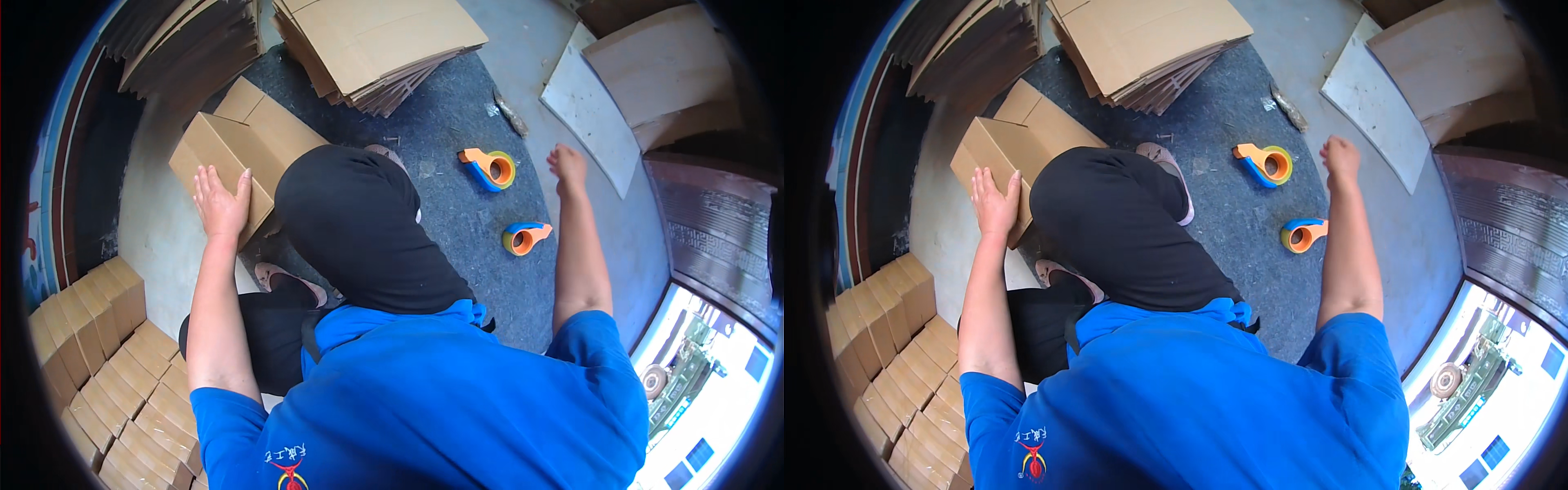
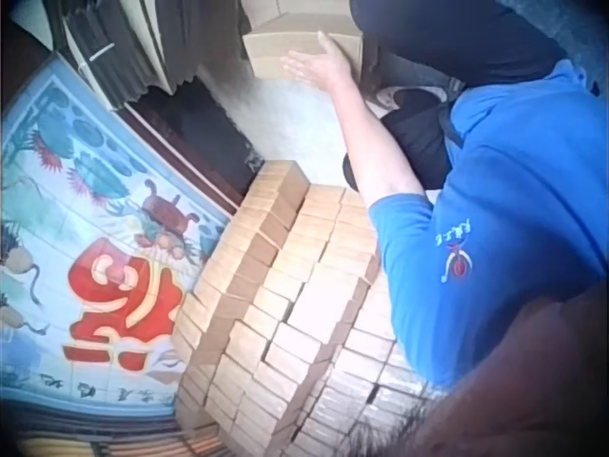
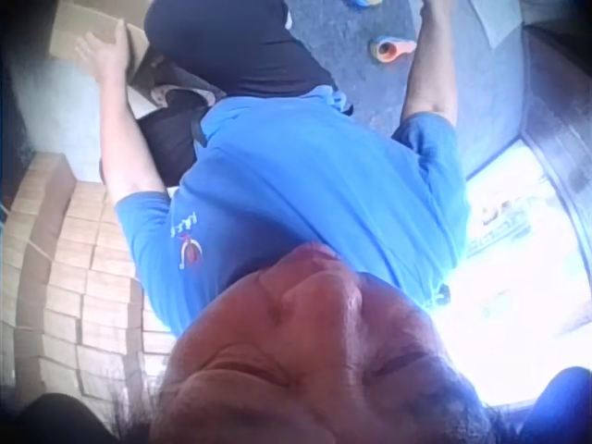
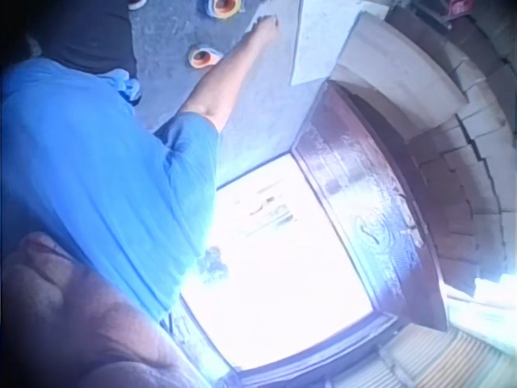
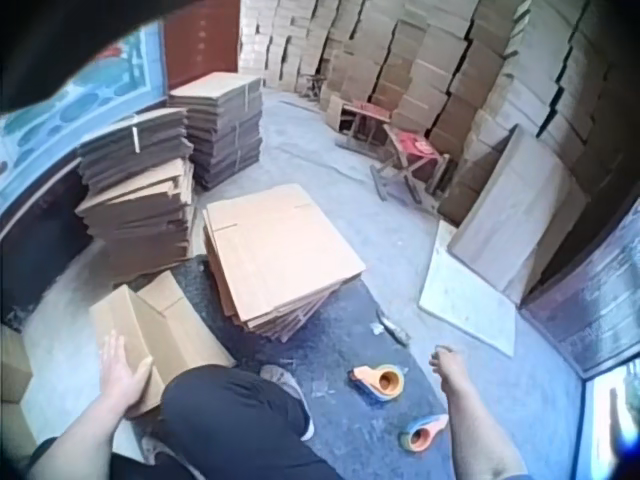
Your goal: Assembling and taping cardboard boxes in a packaging area.
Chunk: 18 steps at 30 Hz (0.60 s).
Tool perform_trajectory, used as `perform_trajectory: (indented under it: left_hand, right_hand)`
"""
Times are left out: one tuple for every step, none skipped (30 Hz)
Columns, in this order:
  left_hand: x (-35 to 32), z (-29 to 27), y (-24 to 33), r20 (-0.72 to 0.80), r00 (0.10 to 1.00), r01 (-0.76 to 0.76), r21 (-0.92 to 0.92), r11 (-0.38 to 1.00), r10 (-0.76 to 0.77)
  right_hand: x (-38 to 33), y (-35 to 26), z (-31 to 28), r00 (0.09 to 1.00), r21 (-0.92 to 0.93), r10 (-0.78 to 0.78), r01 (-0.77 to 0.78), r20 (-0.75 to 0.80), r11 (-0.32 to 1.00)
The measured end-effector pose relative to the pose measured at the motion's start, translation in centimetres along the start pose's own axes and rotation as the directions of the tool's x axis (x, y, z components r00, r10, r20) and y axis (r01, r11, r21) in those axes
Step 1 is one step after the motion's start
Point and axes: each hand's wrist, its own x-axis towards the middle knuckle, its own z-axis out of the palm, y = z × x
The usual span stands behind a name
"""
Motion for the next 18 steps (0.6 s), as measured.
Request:
perform_trajectory:
  left_hand:
    - [0.1, -0.1, 0.8, 0.006, 1.0, -0.012, 0.002, 1.0, 0.012]
    - [0.0, -0.6, 1.5, 0.046, 0.998, 0.053, -0.025, 0.998, -0.052]
    - [-0.1, -1.0, 2.0, 0.082, 0.989, 0.123, -0.045, 0.991, -0.119]
    - [-0.1, -1.1, 2.8, 0.084, 0.99, 0.115, -0.044, 0.992, -0.111]
    - [-0.4, -1.3, 2.8, 0.074, 0.98, 0.189, -0.031, 0.982, -0.186]
    - [-0.6, -1.5, 2.7, 0.055, 0.962, 0.268, -0.004, 0.964, -0.267]
    - [-0.6, -2.0, 4.2, 0.057, 0.946, 0.322, -0.027, 0.947, -0.32]
    - [-0.4, -1.9, 4.6, 0.062, 0.941, 0.335, -0.037, 0.942, -0.332]
    - [0.0, -1.8, 5.1, 0.058, 0.94, 0.338, -0.054, 0.94, -0.335]
    - [0.4, -1.7, 5.6, 0.039, 0.947, 0.322, -0.058, 0.945, -0.32]
    - [0.7, -1.3, 5.7, 0.053, 0.95, 0.312, -0.065, 0.948, -0.309]
    - [0.8, -0.8, 5.4, 0.021, 0.951, 0.309, -0.066, 0.949, -0.308]
    - [0.4, -0.5, 4.7, -0.013, 0.951, 0.309, -0.058, 0.949, -0.31]
    - [0.2, -1.0, 4.8, -0.004, 0.95, 0.31, -0.063, 0.949, -0.311]
    - [-0.5, -1.2, 3.9, -0.026, 0.95, 0.308, -0.064, 0.949, -0.31]
    - [-0.7, -1.0, 3.2, -0.05, 0.951, 0.302, -0.072, 0.951, -0.306]
    - [-1.0, -0.3, 1.9, -0.074, 0.962, 0.256, -0.089, 0.963, -0.263]
    - [-1.0, -0.1, 2.3, -0.067, 0.964, 0.251, -0.081, 0.965, -0.256]
  right_hand:
    - [0.2, 4.5, 0.0, 0.998, -0.1, 0.063, -0.061, 0.017, 0.993]
    - [-1.0, 8.4, 1.2, 0.994, -0.117, 0.112, -0.112, -0.001, 0.987]
    - [-2.6, 11.1, 2.9, 0.986, -0.231, 0.164, -0.152, 0.033, 0.961]
    - [-3.4, 14.4, 4.0, 0.968, -0.483, 0.143, -0.027, 0.204, 0.875]
    - [-5.8, 16.3, 7.1, 0.945, -0.3, 0.276, -0.216, 0.175, 0.929]
    - [-9.2, 15.9, 10.1, 0.887, -0.276, 0.394, -0.327, 0.24, 0.904]
    - [-10.6, 17.0, 11.5, 0.886, -0.348, 0.372, -0.268, 0.276, 0.898]
    - [-11.8, 16.9, 12.8, 0.835, -0.39, 0.396, -0.243, 0.382, 0.888]
    - [-12.7, 16.6, 13.4, 0.832, -0.396, 0.336, -0.155, 0.441, 0.905]
    - [-13.2, 16.2, 14.1, 0.824, -0.397, 0.276, -0.069, 0.494, 0.915]
    - [-13.2, 16.4, 14.3, 0.823, -0.409, 0.169, 0.083, 0.543, 0.909]
    - [-13.6, 16.8, 14.5, 0.806, -0.42, 0.074, 0.225, 0.587, 0.879]
    - [-14.5, 16.3, 15.0, 0.755, -0.381, 0.157, 0.131, 0.636, 0.915]
    - [-15.4, 16.4, 14.8, 0.744, -0.404, 0.164, 0.153, 0.648, 0.902]
    - [-16.0, 16.8, 13.7, 0.749, -0.415, 0.184, 0.132, 0.637, 0.9]
    - [-16.4, 17.2, 12.5, 0.789, -0.43, 0.185, 0.109, 0.586, 0.896]
    - [-16.9, 17.5, 11.7, 0.821, -0.438, 0.181, 0.092, 0.541, 0.894]
    - [-16.9, 17.5, 9.8, 0.898, -0.506, 0.086, 0.162, 0.432, 0.847]
